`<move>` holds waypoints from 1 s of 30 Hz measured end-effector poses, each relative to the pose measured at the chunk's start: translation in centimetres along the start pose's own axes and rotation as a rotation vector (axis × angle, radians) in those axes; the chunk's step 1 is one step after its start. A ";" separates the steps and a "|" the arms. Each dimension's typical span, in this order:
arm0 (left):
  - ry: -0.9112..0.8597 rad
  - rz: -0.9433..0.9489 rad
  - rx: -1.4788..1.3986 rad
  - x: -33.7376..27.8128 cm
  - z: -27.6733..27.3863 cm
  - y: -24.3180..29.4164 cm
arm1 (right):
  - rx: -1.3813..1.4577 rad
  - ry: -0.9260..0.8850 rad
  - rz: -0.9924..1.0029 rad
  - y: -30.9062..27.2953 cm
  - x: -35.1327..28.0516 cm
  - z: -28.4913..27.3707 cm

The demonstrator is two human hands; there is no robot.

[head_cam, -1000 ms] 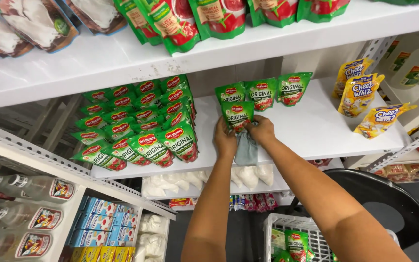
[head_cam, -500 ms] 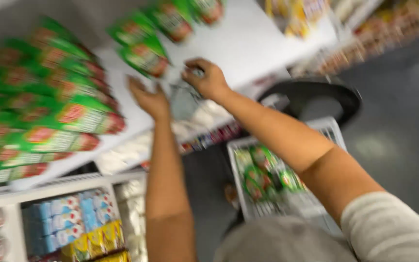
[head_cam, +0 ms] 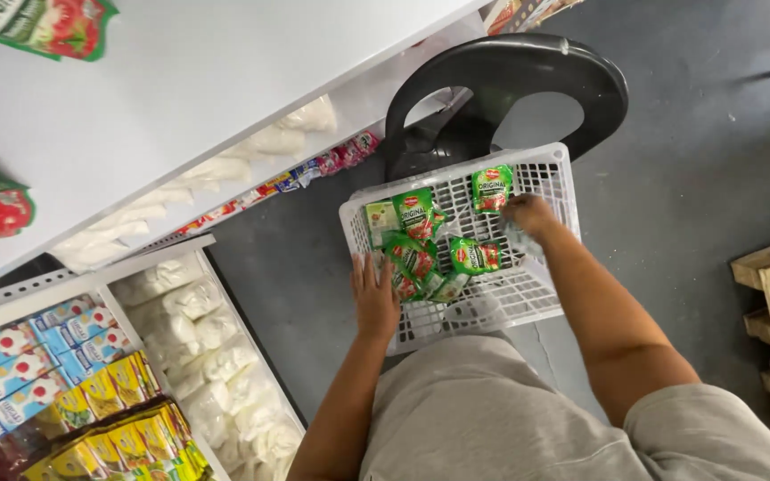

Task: Stocking and cleaning condiment bottles and sauce pouches on grocery store shelves using a cloth.

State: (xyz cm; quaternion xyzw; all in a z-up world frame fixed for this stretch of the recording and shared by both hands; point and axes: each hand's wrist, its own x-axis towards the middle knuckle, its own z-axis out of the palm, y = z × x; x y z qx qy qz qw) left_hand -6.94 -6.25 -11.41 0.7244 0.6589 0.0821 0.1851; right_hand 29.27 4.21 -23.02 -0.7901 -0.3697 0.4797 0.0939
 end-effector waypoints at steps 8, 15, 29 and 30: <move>0.041 -0.085 -0.115 -0.2 -0.8 2.8 | 0.419 0.112 0.369 3.9 8.3 8.1; 0.163 -0.132 -0.289 0.4 1.2 5.5 | 0.660 0.046 0.702 3.5 9.8 9.7; -0.428 -0.841 -1.392 5.3 4.3 8.8 | 0.455 -0.361 -0.107 -7.3 -16.2 -5.3; -0.484 -0.835 -1.525 5.6 2.9 9.5 | 0.459 -0.428 -0.166 -9.0 -18.3 -6.6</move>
